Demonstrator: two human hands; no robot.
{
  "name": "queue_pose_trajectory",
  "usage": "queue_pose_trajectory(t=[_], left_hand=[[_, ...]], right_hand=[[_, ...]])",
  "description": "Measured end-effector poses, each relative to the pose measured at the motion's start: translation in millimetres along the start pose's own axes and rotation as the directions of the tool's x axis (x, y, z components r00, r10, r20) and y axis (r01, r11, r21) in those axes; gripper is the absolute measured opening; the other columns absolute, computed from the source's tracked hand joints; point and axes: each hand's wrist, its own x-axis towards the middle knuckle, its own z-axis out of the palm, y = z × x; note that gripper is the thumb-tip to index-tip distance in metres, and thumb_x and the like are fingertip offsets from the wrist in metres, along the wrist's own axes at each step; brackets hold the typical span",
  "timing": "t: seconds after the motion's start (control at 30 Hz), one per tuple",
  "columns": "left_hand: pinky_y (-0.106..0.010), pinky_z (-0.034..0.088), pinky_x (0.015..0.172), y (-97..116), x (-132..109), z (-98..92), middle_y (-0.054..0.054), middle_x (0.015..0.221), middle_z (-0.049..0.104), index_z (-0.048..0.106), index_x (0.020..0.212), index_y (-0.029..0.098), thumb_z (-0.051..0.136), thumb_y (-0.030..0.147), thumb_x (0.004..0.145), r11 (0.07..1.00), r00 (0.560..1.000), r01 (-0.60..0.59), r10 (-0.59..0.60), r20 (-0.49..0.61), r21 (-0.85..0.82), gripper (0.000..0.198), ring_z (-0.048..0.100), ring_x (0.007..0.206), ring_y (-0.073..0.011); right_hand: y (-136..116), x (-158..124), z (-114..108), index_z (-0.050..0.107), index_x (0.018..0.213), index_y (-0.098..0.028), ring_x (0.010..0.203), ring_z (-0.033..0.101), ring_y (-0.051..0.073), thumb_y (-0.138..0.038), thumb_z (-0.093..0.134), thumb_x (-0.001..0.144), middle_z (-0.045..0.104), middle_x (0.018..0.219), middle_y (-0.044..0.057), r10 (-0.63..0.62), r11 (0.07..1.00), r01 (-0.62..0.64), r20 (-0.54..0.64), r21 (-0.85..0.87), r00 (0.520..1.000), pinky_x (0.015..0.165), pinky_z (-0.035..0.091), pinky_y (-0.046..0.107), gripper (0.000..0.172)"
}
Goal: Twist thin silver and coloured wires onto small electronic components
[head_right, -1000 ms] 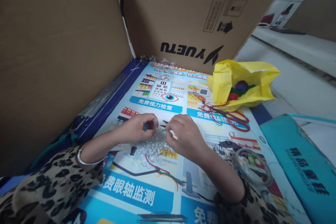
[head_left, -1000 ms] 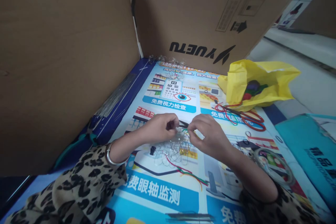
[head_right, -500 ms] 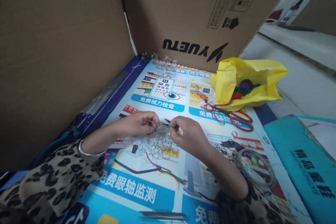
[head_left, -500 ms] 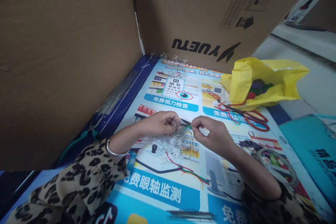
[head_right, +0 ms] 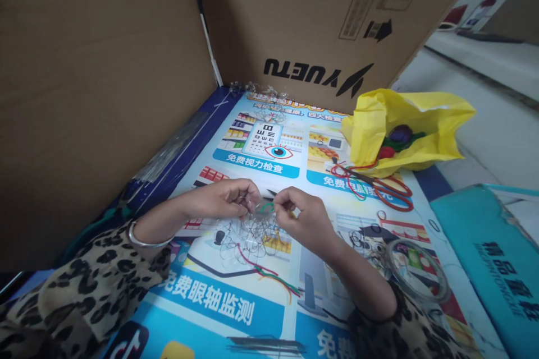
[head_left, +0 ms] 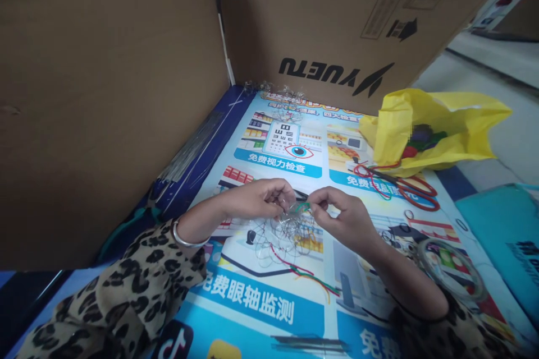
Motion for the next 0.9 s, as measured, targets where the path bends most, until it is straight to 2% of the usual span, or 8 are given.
queue_pose_trajectory(t=[0.47,0.9], left_hand=[[-0.024,0.048,0.068,-2.2,-0.4,-2.2,0.0,0.084,0.054,0.051,0.093,0.016,0.049,0.001,0.071,1.0,1.0,0.026,-0.026,0.017,-0.011,0.026,0.054,0.076,-0.009],[-0.023,0.047,0.066,-4.5,0.5,-3.4,0.0,0.083,0.054,0.052,0.09,0.015,0.049,0.001,0.071,1.0,1.0,0.01,-0.01,0.012,-0.003,0.024,0.054,0.074,-0.0088]], right_hand=[[5.3,-5.3,7.6,0.058,0.074,-0.02,0.056,0.058,0.012,-0.017,0.054,0.077,0.064,0.066,0.001,0.03,0.999,-0.029,-0.027,0.039,0.999,0.052,0.047,0.022,0.006],[2.3,-5.9,4.2,0.058,0.074,-0.02,0.056,0.057,0.012,-0.016,0.053,0.076,0.065,0.067,0.001,0.028,0.999,-0.027,-0.033,0.024,0.999,0.052,0.046,0.022,0.006]])
